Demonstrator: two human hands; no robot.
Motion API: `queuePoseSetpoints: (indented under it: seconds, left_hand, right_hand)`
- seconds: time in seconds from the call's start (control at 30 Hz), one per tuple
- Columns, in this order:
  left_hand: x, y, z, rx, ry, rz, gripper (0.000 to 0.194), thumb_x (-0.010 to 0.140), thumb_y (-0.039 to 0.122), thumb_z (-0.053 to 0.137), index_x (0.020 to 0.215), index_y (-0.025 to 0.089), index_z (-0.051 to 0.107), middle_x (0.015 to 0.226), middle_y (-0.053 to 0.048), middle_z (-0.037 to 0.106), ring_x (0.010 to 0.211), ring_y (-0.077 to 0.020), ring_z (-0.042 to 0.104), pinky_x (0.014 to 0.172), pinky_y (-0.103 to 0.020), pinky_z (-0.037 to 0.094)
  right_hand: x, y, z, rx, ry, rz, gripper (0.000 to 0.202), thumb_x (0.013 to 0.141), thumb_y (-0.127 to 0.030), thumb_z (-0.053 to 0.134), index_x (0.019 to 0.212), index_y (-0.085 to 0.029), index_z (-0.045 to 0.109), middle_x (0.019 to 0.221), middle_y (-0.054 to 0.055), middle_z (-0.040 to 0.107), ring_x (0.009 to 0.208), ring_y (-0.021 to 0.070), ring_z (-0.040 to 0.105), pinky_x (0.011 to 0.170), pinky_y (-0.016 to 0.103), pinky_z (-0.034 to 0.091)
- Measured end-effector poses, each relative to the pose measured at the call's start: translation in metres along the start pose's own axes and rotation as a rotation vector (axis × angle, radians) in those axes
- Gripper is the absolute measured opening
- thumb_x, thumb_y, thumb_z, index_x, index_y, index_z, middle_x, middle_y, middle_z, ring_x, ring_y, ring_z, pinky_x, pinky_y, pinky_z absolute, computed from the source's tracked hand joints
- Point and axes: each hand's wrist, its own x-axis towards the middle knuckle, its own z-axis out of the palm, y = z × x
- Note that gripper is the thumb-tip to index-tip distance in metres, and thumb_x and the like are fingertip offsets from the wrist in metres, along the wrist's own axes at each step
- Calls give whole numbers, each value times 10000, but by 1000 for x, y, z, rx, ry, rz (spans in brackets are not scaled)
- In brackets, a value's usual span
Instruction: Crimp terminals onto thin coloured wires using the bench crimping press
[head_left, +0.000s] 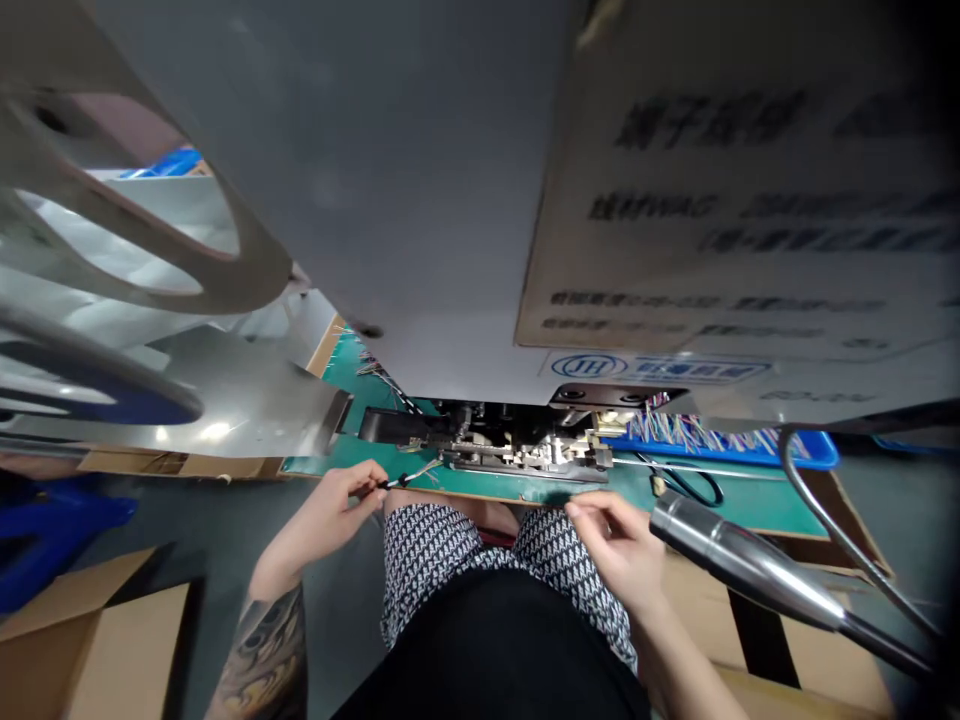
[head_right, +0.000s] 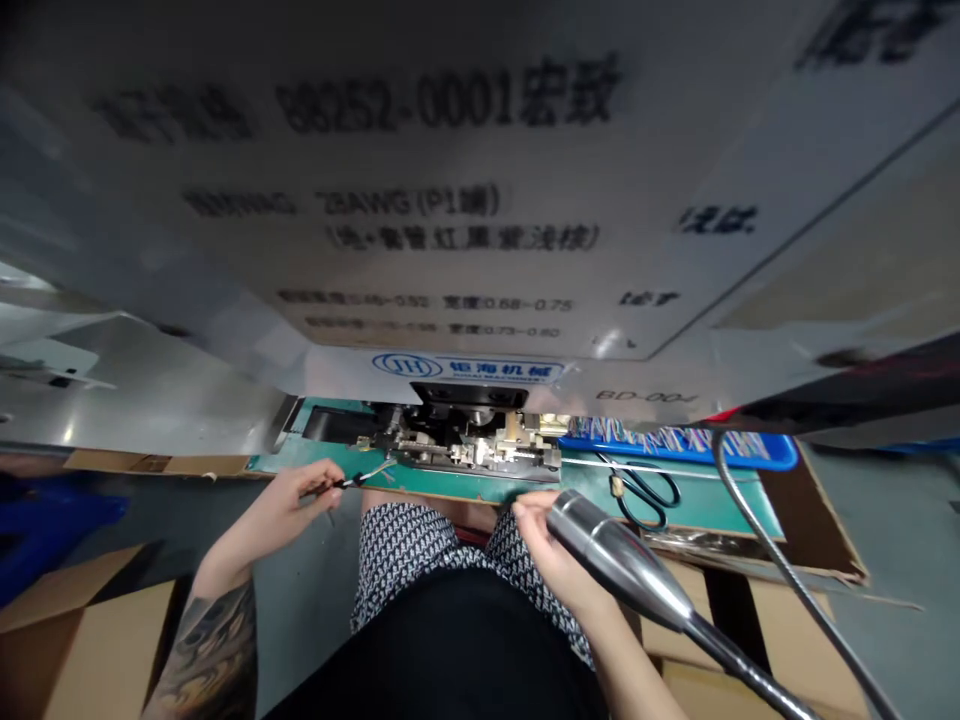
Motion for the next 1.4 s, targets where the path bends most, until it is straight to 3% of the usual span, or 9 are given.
queuePoseSetpoints:
  seconds: [0.13, 0.23, 0.4, 0.57, 0.7, 0.83, 1.03, 1.2, 1.4]
  left_hand:
    - [1, 26, 23, -270, -32, 51, 215, 1065, 385, 545, 963, 205, 606, 837, 12, 613, 756, -161, 569, 703, -267, 446]
    - [7, 53, 50, -357, -109, 77, 221, 1100, 384, 520, 1091, 206, 651, 922, -14, 673, 829, -180, 611, 760, -288, 468]
    - [10, 90, 83, -312, 27, 160, 209, 1127, 336, 516, 1049, 219, 671, 921, -4, 698, 854, -171, 646, 818, -289, 480]
    - [13, 110, 93, -337, 155, 316, 92, 1075, 186, 584, 1033, 215, 660, 951, -12, 721, 873, -161, 688, 838, -284, 511]
    - [19, 120, 96, -348, 253, 394, 107, 1017, 102, 634, 999, 204, 664, 941, -19, 710, 876, -155, 695, 825, -277, 532]
    - [24, 125, 100, -273, 315, 424, 135, 985, 67, 660, 977, 201, 657, 928, -17, 700, 870, -151, 685, 814, -273, 528]
    - [26, 124, 105, -231, 292, 381, 117, 1007, 99, 630, 969, 209, 634, 914, -17, 709, 845, -159, 698, 804, -285, 527]
    - [25, 120, 114, -381, 198, 213, 61, 1076, 222, 575, 1020, 218, 598, 841, -2, 707, 731, -151, 689, 722, -279, 518]
    - [28, 117, 121, -709, -5, 112, 188, 1126, 387, 534, 1097, 208, 584, 842, -10, 655, 760, -161, 638, 720, -283, 514]
  right_hand:
    - [-2, -27, 35, 188, -369, 85, 173, 984, -318, 722, 914, -186, 809, 630, -5, 627, 531, 136, 529, 519, 263, 449]
    - [-4, -40, 49, 326, -471, 188, 206, 966, -359, 755, 1000, -171, 832, 652, 2, 660, 536, 127, 523, 524, 252, 433]
    - [-3, -49, 47, 456, -395, 300, 254, 944, -415, 802, 951, -165, 844, 719, 55, 747, 555, 134, 557, 524, 250, 438]
    - [-3, -51, 33, 324, -312, 185, 199, 933, -316, 797, 811, -164, 833, 601, 19, 669, 481, 97, 468, 477, 219, 384]
    - [-5, -55, 25, 320, -216, 108, 84, 933, -253, 782, 949, -187, 831, 699, 21, 705, 534, 113, 556, 508, 217, 461]
    - [-1, -60, 20, 393, -247, 183, 173, 985, -305, 748, 1111, -203, 806, 790, 41, 764, 557, 128, 611, 519, 229, 503]
    - [15, -63, 25, 473, -248, 352, 286, 1022, -440, 737, 887, -198, 812, 672, 21, 714, 470, 103, 546, 442, 213, 442]
    - [19, -64, 30, 588, -271, 440, 323, 1018, -498, 744, 952, -198, 841, 675, 18, 725, 454, 91, 551, 388, 180, 408]
    - [15, -61, 37, 628, -246, 362, 249, 1009, -452, 765, 1076, -235, 868, 777, 43, 790, 573, 146, 681, 466, 225, 563]
